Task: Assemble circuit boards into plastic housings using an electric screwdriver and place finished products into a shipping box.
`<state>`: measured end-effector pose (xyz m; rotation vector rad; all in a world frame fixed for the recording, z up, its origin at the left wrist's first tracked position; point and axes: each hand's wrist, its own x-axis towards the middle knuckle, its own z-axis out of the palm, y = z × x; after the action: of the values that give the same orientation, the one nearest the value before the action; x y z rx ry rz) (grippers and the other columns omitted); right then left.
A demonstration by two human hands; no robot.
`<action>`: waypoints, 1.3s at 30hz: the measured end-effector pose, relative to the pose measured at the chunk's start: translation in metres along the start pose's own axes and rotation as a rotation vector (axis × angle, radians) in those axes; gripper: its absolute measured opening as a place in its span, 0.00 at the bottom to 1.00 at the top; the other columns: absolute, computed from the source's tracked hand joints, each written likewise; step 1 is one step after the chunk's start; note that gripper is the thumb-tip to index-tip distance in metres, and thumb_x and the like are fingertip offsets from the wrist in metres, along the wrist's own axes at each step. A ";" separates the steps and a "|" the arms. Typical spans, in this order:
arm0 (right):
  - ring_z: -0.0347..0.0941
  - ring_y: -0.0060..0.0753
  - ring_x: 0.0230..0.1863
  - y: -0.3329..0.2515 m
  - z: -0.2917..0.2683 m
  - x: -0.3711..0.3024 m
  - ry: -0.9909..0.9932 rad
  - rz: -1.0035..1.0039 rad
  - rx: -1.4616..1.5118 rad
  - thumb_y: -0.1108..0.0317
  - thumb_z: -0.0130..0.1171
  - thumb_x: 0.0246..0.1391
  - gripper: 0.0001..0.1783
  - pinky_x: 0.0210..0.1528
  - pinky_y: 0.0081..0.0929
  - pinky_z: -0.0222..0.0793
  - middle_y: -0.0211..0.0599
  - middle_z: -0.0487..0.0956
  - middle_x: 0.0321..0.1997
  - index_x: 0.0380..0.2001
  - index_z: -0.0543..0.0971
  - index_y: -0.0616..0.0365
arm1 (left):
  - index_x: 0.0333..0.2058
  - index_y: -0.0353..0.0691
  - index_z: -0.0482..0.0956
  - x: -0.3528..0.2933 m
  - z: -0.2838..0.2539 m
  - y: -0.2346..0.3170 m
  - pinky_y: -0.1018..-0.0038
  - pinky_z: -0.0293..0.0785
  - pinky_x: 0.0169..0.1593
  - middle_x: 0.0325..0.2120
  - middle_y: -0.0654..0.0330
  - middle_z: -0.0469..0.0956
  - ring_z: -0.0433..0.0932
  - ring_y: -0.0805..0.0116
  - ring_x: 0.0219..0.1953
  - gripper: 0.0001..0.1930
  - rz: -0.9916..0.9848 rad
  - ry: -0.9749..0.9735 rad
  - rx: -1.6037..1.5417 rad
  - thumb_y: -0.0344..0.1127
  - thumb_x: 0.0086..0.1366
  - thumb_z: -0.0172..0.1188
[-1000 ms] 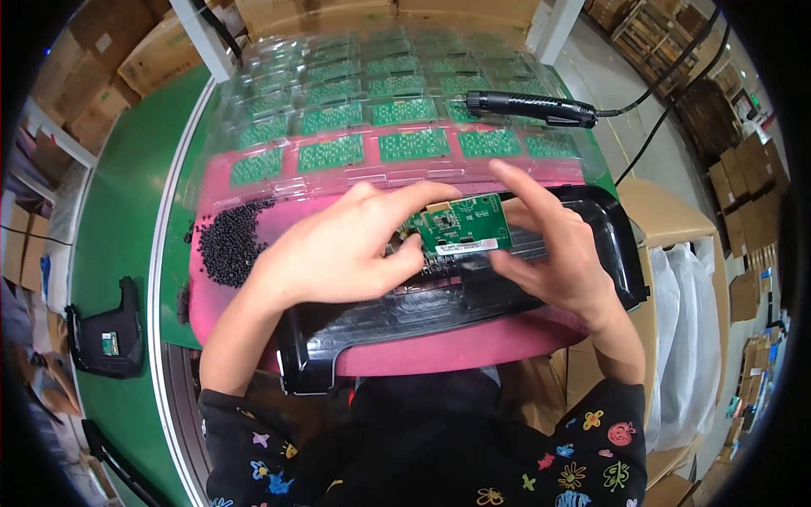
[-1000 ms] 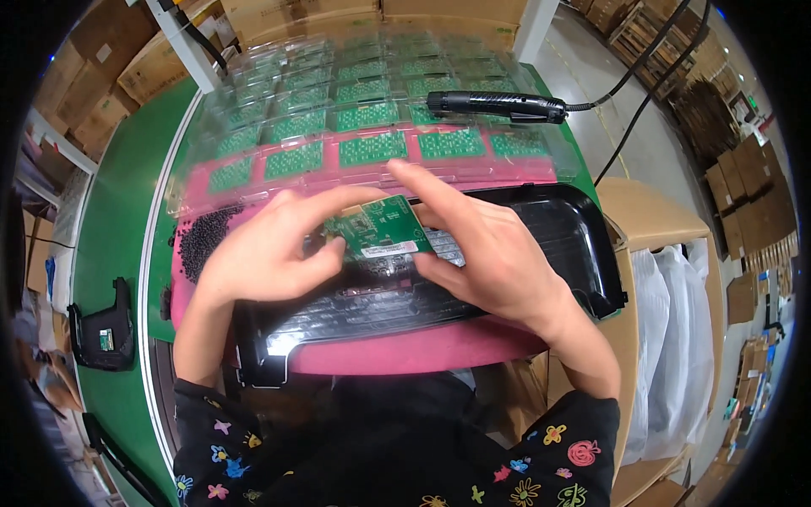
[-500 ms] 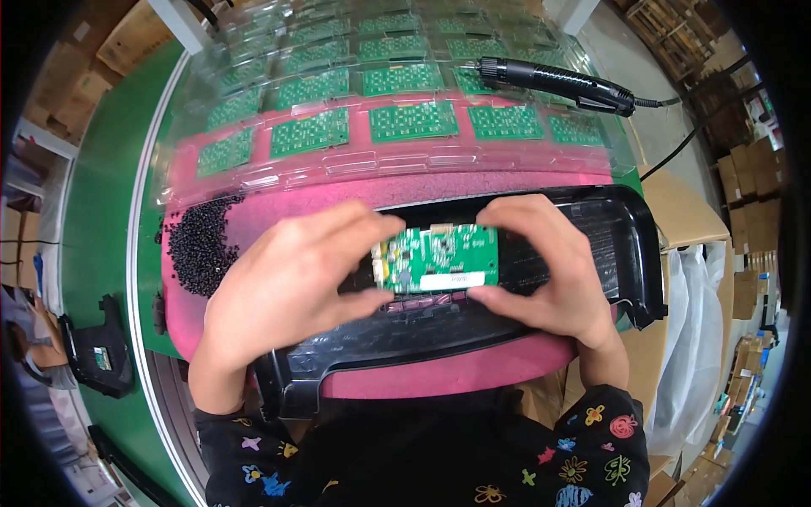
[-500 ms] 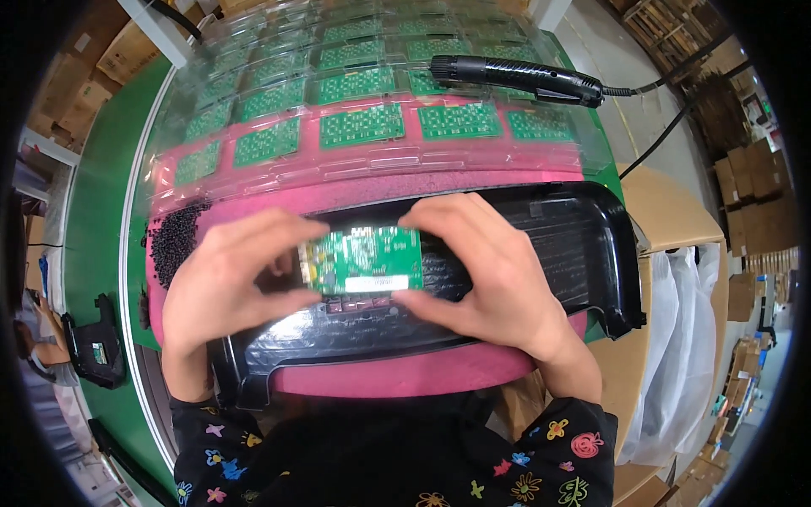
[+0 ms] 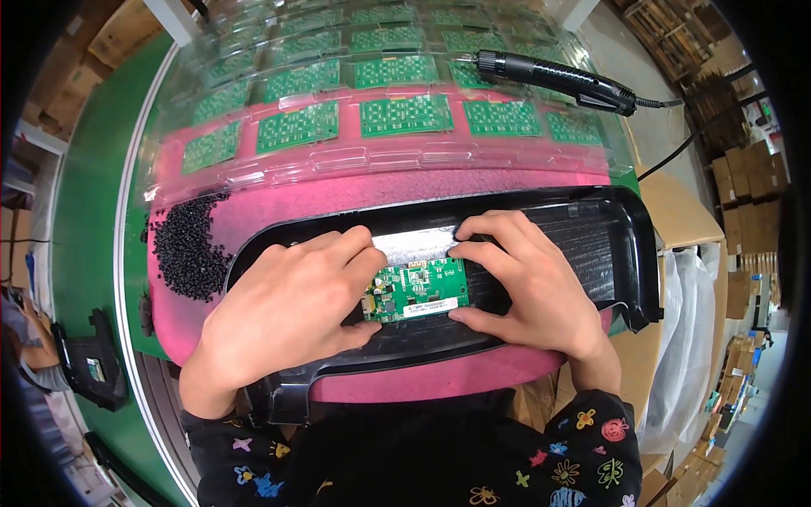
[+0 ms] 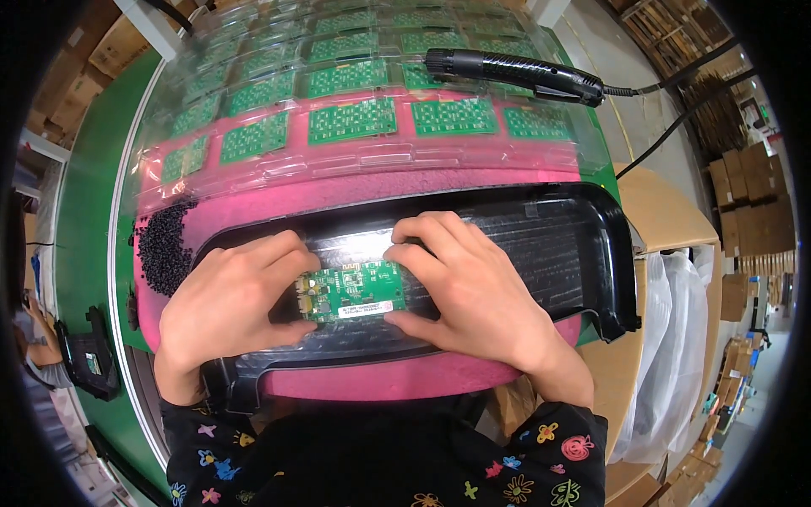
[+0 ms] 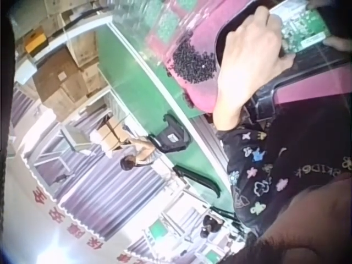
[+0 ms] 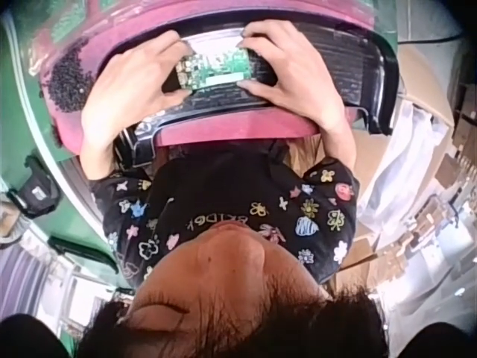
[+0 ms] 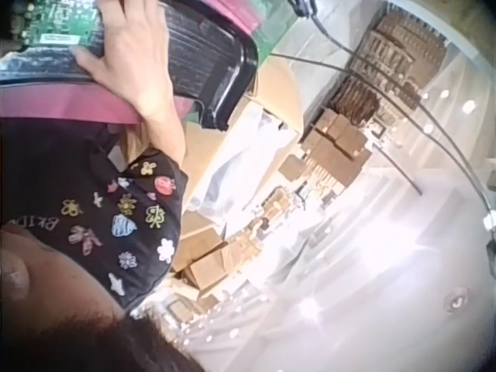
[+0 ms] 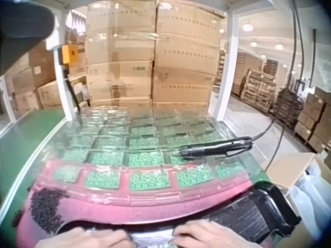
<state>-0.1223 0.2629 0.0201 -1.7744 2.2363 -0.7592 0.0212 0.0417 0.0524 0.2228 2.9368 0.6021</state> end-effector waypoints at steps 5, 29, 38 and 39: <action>0.69 0.47 0.55 0.000 0.000 0.001 -0.004 0.010 -0.006 0.63 0.73 0.40 0.27 0.55 0.40 0.68 0.38 0.72 0.52 0.44 0.75 0.58 | 0.36 0.35 0.72 0.001 0.000 -0.001 0.64 0.78 0.34 0.34 0.58 0.70 0.77 0.59 0.38 0.20 0.027 0.001 0.027 0.37 0.49 0.71; 0.72 0.29 0.29 0.001 0.000 0.003 0.311 0.238 0.305 0.79 0.49 0.57 0.14 0.31 0.24 0.65 0.42 0.80 0.30 0.18 0.74 0.68 | 0.32 0.35 0.79 -0.026 -0.016 -0.054 0.60 0.77 0.37 0.27 0.49 0.79 0.80 0.48 0.32 0.07 -0.295 0.599 0.194 0.33 0.58 0.62; 0.70 0.20 0.24 0.021 -0.043 0.034 0.509 0.345 0.748 0.62 0.50 0.65 0.19 0.26 0.15 0.63 0.35 0.77 0.35 0.54 0.70 0.61 | 0.35 0.32 0.82 -0.073 -0.047 -0.123 0.56 0.80 0.45 0.36 0.44 0.82 0.82 0.45 0.43 0.13 -1.024 0.364 0.128 0.31 0.50 0.71; 0.70 0.20 0.23 0.032 -0.048 0.045 0.504 0.373 0.617 0.62 0.51 0.65 0.22 0.24 0.15 0.62 0.33 0.78 0.34 0.58 0.68 0.59 | 0.37 0.33 0.82 -0.069 -0.046 -0.123 0.57 0.80 0.46 0.38 0.44 0.82 0.82 0.46 0.44 0.16 -1.044 0.306 0.156 0.31 0.49 0.72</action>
<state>-0.1829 0.2382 0.0524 -0.9162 2.1456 -1.7058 0.0671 -0.0999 0.0523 -1.3887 2.7868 0.2348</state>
